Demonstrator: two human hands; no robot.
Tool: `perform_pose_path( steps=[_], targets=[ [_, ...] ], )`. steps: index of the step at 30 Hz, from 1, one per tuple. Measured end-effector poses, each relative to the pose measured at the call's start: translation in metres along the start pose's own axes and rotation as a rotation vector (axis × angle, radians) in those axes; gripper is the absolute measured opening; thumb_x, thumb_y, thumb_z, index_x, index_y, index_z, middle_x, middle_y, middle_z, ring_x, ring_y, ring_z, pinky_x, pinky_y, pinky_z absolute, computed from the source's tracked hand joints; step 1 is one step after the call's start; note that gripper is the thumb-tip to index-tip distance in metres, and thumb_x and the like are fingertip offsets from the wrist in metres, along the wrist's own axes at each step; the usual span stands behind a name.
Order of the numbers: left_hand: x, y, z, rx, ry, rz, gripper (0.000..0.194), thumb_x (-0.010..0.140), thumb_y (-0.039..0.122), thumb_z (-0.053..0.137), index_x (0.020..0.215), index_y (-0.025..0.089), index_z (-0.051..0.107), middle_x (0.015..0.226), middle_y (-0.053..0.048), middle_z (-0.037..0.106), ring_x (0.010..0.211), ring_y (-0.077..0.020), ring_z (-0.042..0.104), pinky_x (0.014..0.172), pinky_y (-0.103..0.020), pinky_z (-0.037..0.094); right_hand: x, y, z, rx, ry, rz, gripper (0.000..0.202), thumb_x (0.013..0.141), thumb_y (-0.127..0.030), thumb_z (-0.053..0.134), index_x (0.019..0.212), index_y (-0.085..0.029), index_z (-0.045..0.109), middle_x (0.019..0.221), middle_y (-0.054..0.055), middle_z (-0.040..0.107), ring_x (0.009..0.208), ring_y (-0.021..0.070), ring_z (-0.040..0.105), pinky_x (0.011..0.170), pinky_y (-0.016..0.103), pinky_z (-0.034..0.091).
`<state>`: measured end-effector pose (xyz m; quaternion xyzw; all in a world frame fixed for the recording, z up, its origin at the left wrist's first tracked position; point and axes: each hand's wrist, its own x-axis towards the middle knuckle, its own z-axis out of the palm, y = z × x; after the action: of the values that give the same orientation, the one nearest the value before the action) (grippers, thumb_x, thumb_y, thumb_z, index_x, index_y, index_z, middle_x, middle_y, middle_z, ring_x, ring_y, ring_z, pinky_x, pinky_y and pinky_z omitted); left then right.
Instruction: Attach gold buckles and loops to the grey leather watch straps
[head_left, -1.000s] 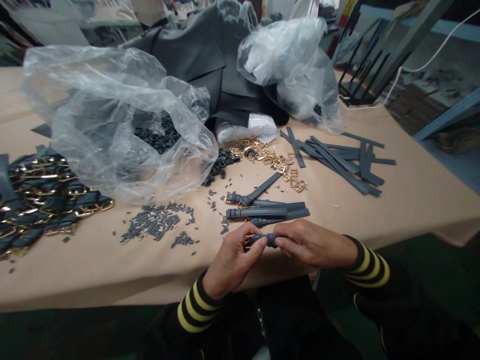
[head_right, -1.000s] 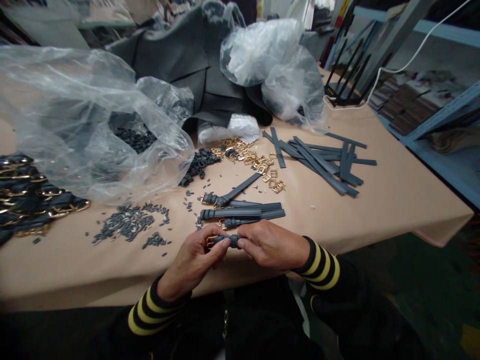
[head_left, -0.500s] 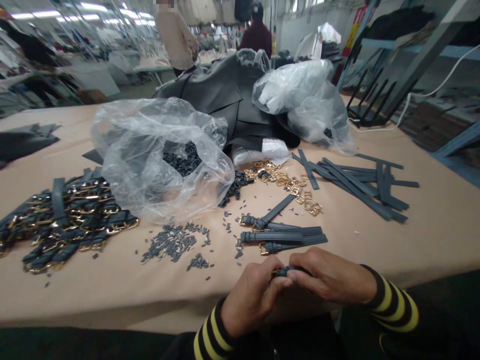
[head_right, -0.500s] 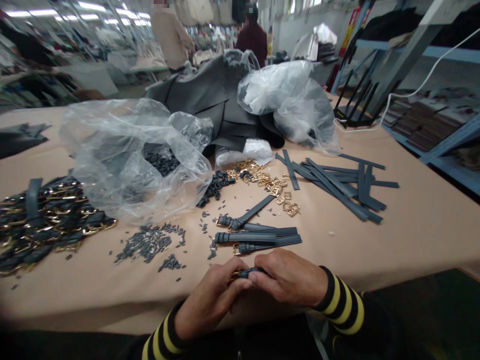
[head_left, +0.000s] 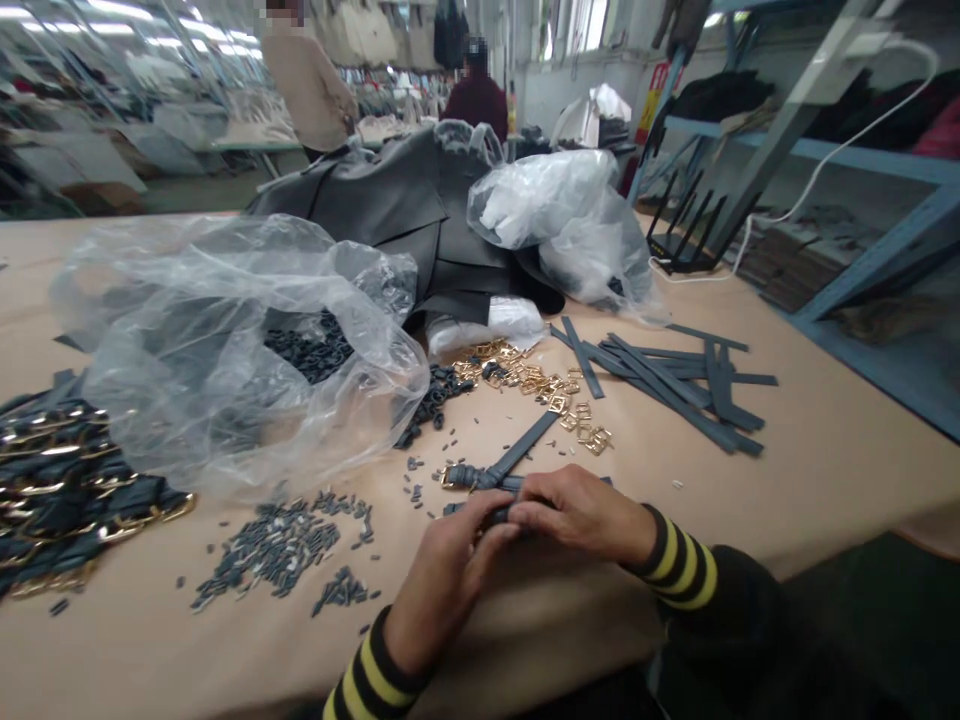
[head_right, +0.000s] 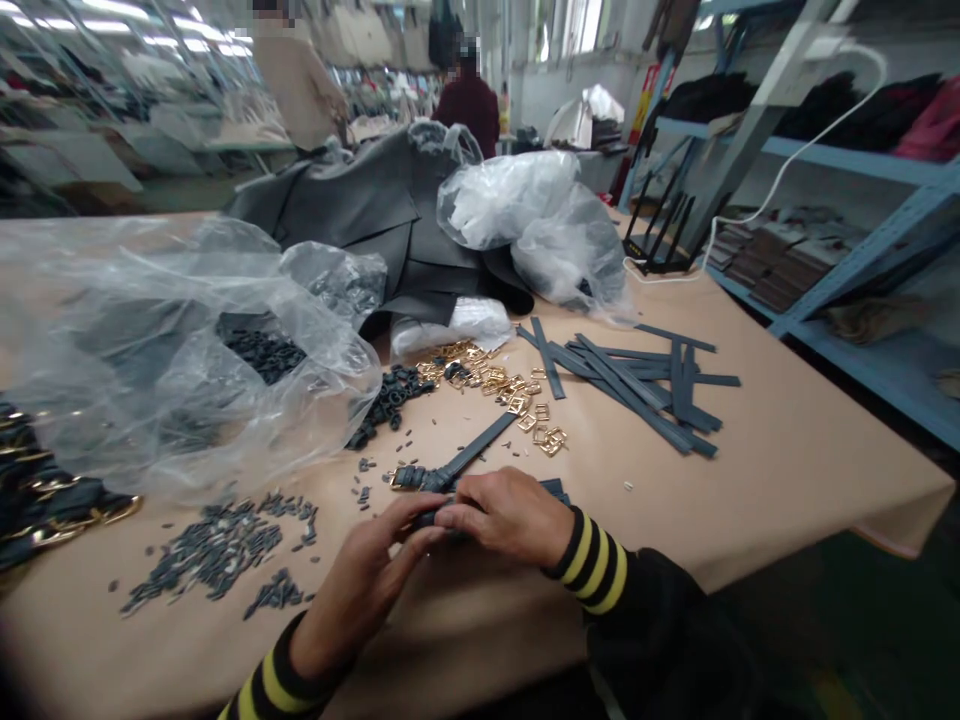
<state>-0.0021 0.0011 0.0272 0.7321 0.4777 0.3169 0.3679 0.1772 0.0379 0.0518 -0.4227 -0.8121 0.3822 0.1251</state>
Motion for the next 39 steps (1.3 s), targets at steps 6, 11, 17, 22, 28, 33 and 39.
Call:
perform_pose_path(
  steps=[6,11,17,22,28,33,39],
  targets=[
    [0.030,-0.038,-0.016,0.455,0.201,0.186,0.019,0.080,0.029,0.050,0.092,0.020,0.062,0.102,-0.011,0.060,0.097,-0.0255,0.056,0.082,-0.041,0.046,0.027,0.037,-0.048,-0.246,0.363,0.157,0.020,0.084,-0.032,0.050,0.085,-0.017,0.062,0.080,0.003,0.064,0.074,0.0128,0.057,0.068,0.021,0.039],
    [0.040,-0.040,0.001,0.506,0.087,0.215,0.028,0.082,0.031,0.048,0.104,0.021,0.060,0.107,-0.009,0.061,0.099,-0.0246,0.054,0.085,-0.043,0.044,0.045,0.095,-0.089,-0.384,0.536,0.538,0.018,0.080,-0.027,0.052,0.081,-0.012,0.063,0.083,0.013,0.065,0.082,0.0219,0.058,0.071,0.029,0.040],
    [0.041,-0.026,0.013,0.460,0.032,0.209,0.025,0.082,0.026,0.047,0.102,0.022,0.062,0.103,-0.007,0.063,0.094,-0.0232,0.055,0.083,-0.042,0.043,0.058,0.110,-0.099,-0.287,0.512,0.573,0.010,0.071,-0.020,0.059,0.068,-0.010,0.061,0.072,0.013,0.064,0.074,0.0223,0.060,0.064,0.029,0.042],
    [0.029,-0.008,0.008,0.102,0.278,-0.006,0.028,0.080,0.030,0.051,0.104,0.017,0.059,0.107,-0.011,0.060,0.099,-0.0236,0.053,0.089,-0.042,0.040,0.018,0.054,-0.073,-0.034,0.422,0.411,0.028,0.084,-0.035,0.040,0.079,-0.013,0.057,0.056,-0.001,0.055,0.046,0.0087,0.051,0.047,0.020,0.042],
    [0.017,0.014,0.000,-0.865,0.324,-0.467,0.032,0.079,0.039,0.052,0.093,0.010,0.056,0.074,-0.005,0.063,0.045,-0.0059,0.047,0.040,-0.018,0.039,-0.039,0.002,0.010,0.762,-0.175,0.252,0.021,0.076,-0.033,0.056,0.071,-0.013,0.051,0.051,-0.006,0.046,0.039,0.0034,0.038,0.037,0.014,0.030],
    [0.000,0.003,-0.002,-0.989,0.414,-0.515,0.023,0.073,0.034,0.061,0.072,0.011,0.055,0.053,0.003,0.056,0.042,-0.0046,0.048,0.039,-0.013,0.040,-0.056,0.014,0.032,0.865,-0.176,0.212,0.024,0.074,-0.034,0.061,0.067,-0.012,0.053,0.057,-0.004,0.049,0.049,0.0052,0.043,0.048,0.017,0.036],
    [-0.015,0.013,0.016,-0.906,0.233,-0.566,0.025,0.073,0.035,0.060,0.070,0.011,0.054,0.051,0.000,0.060,0.043,-0.0072,0.056,0.042,-0.015,0.046,-0.047,0.001,0.039,1.050,-0.177,0.250,0.028,0.077,-0.037,0.058,0.086,-0.011,0.057,0.080,0.007,0.065,0.069,0.0131,0.062,0.066,0.027,0.048]
  ],
)
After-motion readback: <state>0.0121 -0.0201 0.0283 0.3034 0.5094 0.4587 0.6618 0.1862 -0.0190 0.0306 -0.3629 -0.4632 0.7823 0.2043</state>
